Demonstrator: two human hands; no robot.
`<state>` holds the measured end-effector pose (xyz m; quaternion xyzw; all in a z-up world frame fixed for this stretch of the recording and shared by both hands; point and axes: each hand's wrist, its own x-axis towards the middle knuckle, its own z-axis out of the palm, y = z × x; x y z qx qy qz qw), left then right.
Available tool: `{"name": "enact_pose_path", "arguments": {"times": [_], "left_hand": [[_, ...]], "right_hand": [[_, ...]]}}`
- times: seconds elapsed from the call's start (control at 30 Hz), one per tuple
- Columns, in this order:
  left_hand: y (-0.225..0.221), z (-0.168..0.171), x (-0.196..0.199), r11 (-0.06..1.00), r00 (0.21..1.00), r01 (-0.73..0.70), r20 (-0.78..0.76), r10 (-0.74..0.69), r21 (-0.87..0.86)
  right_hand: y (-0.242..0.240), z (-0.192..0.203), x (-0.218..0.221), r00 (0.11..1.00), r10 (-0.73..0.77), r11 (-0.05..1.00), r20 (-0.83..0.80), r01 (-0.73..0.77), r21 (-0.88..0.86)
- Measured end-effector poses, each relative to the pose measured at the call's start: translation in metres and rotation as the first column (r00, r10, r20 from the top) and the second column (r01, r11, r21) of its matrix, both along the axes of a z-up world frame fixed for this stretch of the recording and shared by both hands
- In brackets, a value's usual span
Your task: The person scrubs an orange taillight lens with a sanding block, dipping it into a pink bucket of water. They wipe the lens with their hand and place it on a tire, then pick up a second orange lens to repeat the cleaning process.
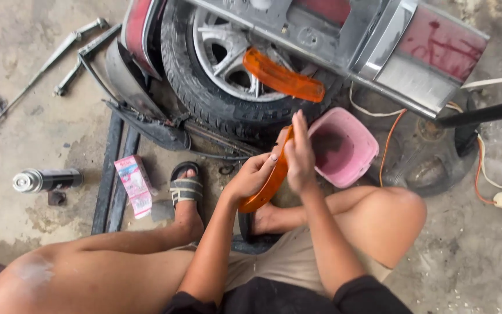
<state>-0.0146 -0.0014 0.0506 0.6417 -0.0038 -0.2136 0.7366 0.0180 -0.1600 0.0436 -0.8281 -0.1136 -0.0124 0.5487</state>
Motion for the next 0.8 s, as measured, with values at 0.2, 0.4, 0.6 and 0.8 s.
{"name": "enact_pose_path", "arguments": {"times": [0.2, 0.4, 0.6, 0.8], "left_hand": [[-0.003, 0.004, -0.001, 0.998, 1.000, 0.000, -0.031, 0.002, 0.066], [0.002, -0.008, -0.003, 0.974, 1.000, 0.003, 0.013, -0.006, 0.227], [-0.009, -0.016, 0.000, 0.980, 0.997, -0.063, 0.048, 0.055, 0.191], [0.001, -0.027, 0.002, 0.967, 0.986, -0.164, 0.012, 0.165, 0.196]], "right_hand": [[-0.001, -0.018, 0.000, 0.999, 0.019, 1.000, 0.042, -0.018, -0.012], [0.007, 0.001, -0.026, 0.999, -0.010, 0.994, -0.048, 0.015, 0.108], [0.003, -0.018, 0.016, 0.997, 0.024, 1.000, 0.074, -0.023, -0.013], [0.032, -0.007, -0.041, 0.988, 0.144, 0.990, 0.046, -0.144, -0.003]]}}
